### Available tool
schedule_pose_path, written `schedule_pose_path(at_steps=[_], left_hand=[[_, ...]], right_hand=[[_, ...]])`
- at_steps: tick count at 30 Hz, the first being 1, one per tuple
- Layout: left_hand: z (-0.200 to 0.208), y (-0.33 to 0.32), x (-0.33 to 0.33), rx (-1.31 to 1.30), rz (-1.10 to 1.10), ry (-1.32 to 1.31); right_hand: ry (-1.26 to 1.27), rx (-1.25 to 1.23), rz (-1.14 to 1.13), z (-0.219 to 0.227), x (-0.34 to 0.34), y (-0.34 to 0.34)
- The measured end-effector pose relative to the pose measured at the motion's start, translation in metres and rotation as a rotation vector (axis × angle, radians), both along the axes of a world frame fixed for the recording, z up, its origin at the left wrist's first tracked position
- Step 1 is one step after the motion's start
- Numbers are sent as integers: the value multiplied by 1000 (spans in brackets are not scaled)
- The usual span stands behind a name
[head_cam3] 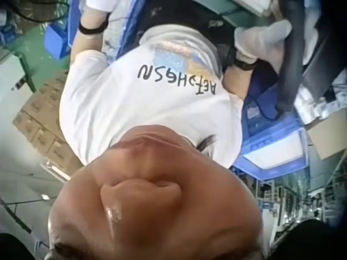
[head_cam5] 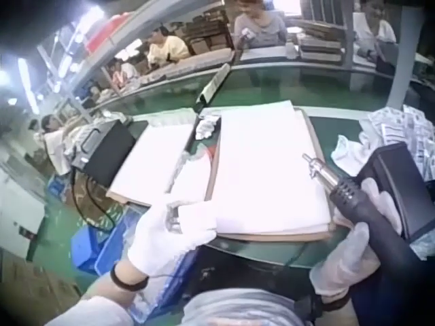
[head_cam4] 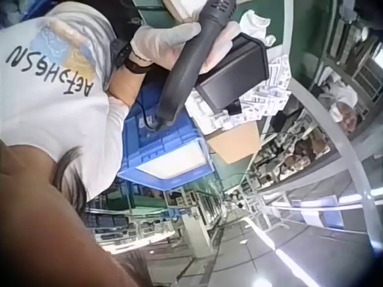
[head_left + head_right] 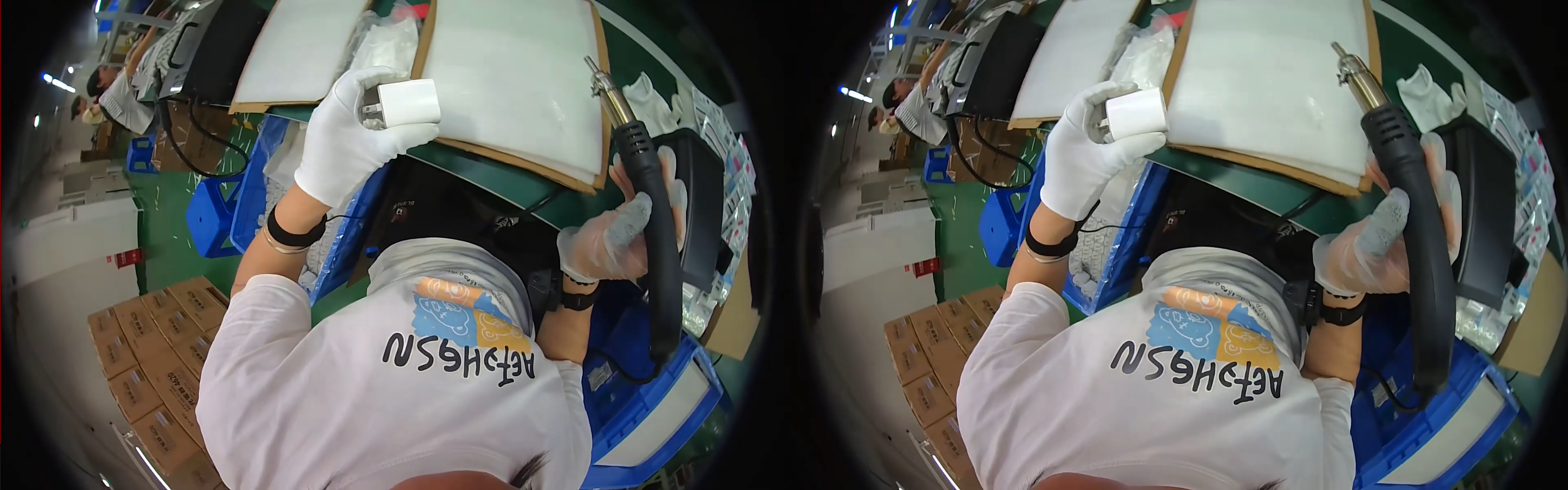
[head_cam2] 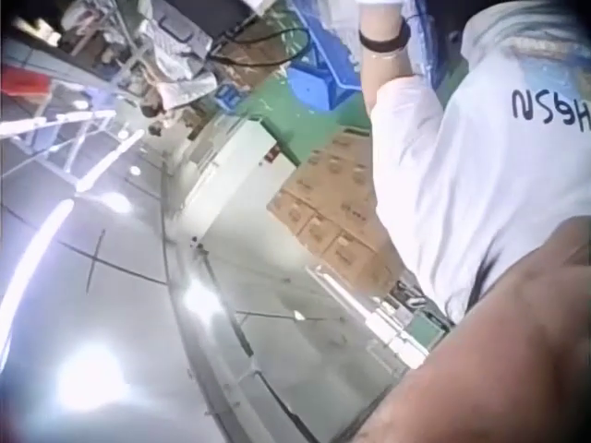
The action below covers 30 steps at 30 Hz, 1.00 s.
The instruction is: The person holds a power adapter and applies heat to its seams with a heat gun, rotating it by hand. They then set the adapter down on a foam pad, pick up another from a bin, and repeat the process.
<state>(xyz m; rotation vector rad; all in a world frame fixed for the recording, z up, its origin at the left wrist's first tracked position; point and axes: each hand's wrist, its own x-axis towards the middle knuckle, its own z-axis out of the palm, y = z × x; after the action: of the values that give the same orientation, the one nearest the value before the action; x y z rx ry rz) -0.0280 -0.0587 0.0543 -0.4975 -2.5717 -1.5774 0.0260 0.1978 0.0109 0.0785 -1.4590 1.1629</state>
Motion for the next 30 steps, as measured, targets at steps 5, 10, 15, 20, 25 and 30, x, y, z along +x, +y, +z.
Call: schedule_pose_path(at_steps=[5, 10, 15, 20, 25, 30], left_hand=[[18, -30, -30, 19, -18, 1], [48, -110, -149, -635, 210, 420], [42, -187, -279, -809, 386, 295], [14, -198, -358, -875, 485, 219], [-18, -189, -413, -1023, 448, 73], [-71, -219, -468, -1099, 310, 115]], right_hand=[[-20, 61, -66, -3, -2, -2], [-96, 188, -112, -15, -2, 3], [-84, 339, -121, -9, 4, 1], [-161, 413, -150, -16, 2, 3], [-257, 390, -131, -22, 5, 4], [-276, 477, -156, -28, -7, 4]])
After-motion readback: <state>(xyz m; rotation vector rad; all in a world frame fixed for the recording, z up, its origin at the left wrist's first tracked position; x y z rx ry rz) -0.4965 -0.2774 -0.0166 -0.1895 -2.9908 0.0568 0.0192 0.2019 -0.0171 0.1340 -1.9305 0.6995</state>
